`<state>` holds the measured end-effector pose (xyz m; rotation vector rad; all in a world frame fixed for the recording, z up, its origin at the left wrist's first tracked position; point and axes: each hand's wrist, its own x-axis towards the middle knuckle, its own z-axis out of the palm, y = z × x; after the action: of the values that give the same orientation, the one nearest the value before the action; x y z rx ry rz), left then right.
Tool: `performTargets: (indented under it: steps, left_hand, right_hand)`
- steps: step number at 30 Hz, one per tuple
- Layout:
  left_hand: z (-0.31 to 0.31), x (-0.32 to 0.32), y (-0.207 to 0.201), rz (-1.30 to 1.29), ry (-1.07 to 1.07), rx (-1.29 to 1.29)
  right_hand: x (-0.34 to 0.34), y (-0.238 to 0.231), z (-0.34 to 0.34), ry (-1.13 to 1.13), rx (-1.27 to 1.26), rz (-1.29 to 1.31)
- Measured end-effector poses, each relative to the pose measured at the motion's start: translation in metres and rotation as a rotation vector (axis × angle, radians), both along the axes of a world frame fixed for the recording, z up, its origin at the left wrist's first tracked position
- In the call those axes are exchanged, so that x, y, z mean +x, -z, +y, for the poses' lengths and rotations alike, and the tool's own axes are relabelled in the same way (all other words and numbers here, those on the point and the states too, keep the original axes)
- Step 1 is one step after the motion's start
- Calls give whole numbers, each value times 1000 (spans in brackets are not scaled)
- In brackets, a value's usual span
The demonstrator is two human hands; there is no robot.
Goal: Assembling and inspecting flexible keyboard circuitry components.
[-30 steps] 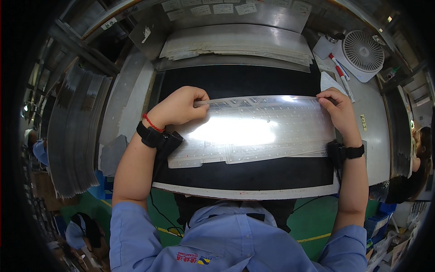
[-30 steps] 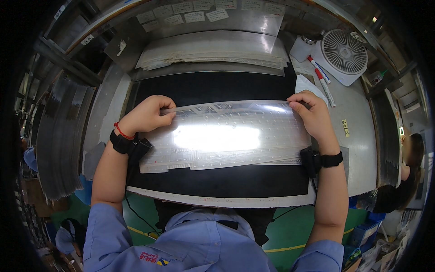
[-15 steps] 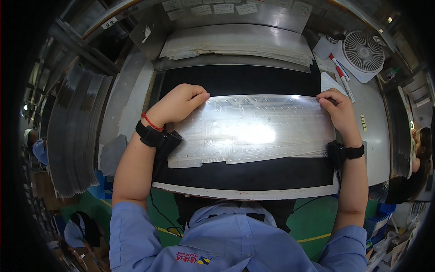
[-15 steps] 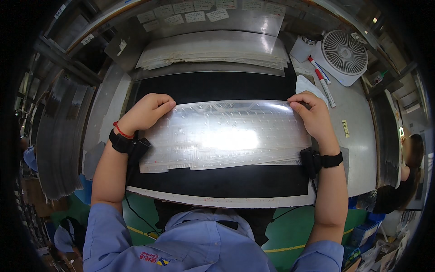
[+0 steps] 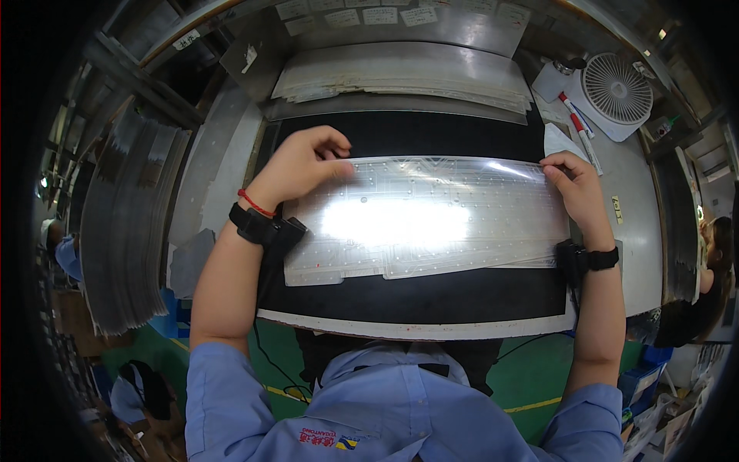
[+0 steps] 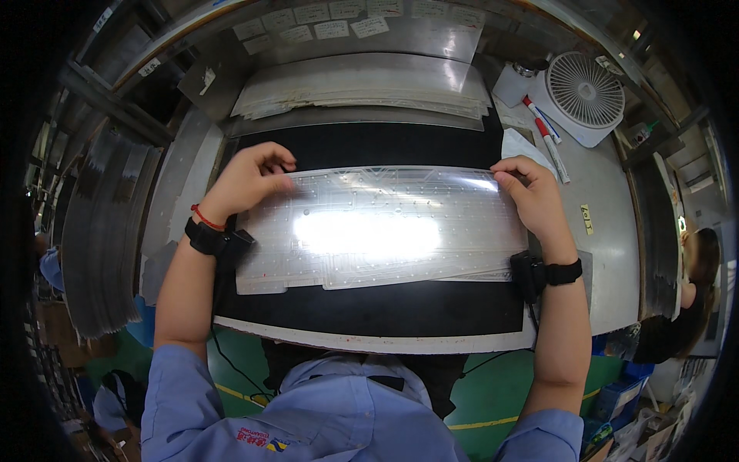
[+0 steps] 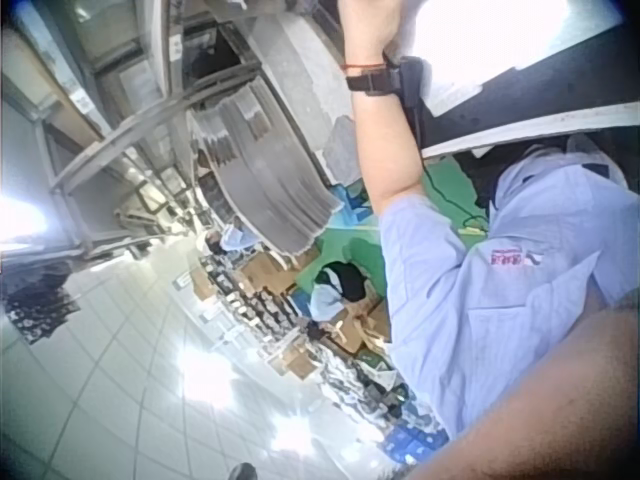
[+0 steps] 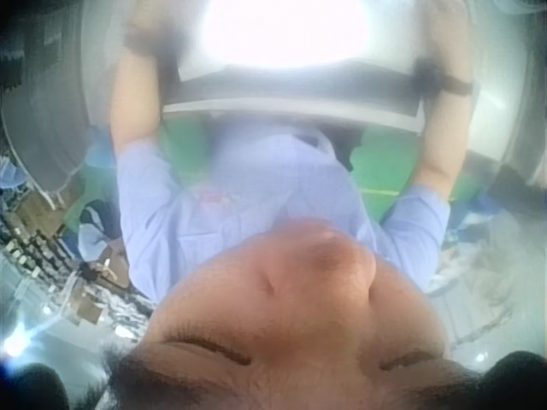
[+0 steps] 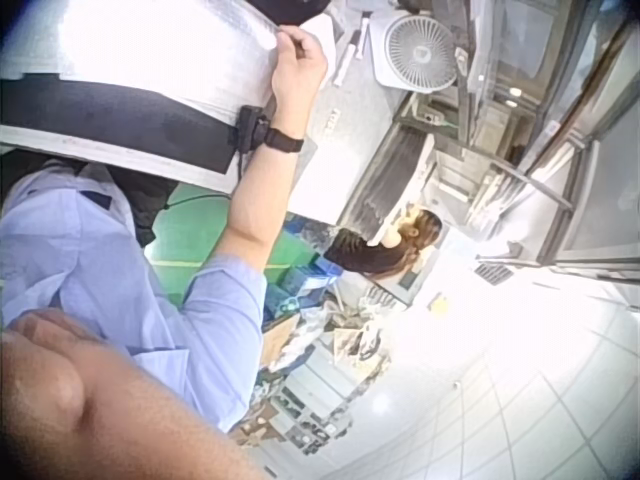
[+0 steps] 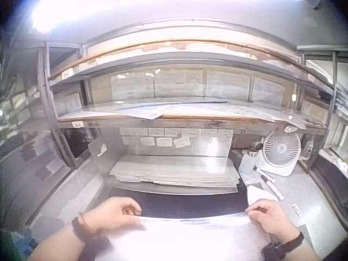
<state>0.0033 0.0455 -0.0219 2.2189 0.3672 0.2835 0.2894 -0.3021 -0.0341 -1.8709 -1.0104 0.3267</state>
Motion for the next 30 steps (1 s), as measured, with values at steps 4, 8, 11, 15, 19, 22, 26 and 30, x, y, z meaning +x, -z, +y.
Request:
performTargets:
  steps: [4,8,11,15,19,22,26,30]
  left_hand:
    - [-14,4,-10,214,8,124]
    - [-13,3,-4,163,-11,106]
    - [-5,4,-3,184,13,195]
    - [10,3,12,67,-158,-21]
    - [27,1,12,67,-264,-160]
    - [29,0,11,31,-233,-165]
    - [-4,2,-5,123,-30,83]
    - [-9,2,-2,99,21,136]
  right_hand:
    - [2,2,-1,0,0,-16]
    - [2,2,0,-6,-6,-6]
    - [0,-1,0,3,-16,2]
    - [-1,-2,0,19,-28,2]
    - [-2,-2,0,24,-29,-5]
    - [1,0,0,18,-6,5]
    - [0,0,0,32,-8,14]
    - [0,1,0,21,-2,18]
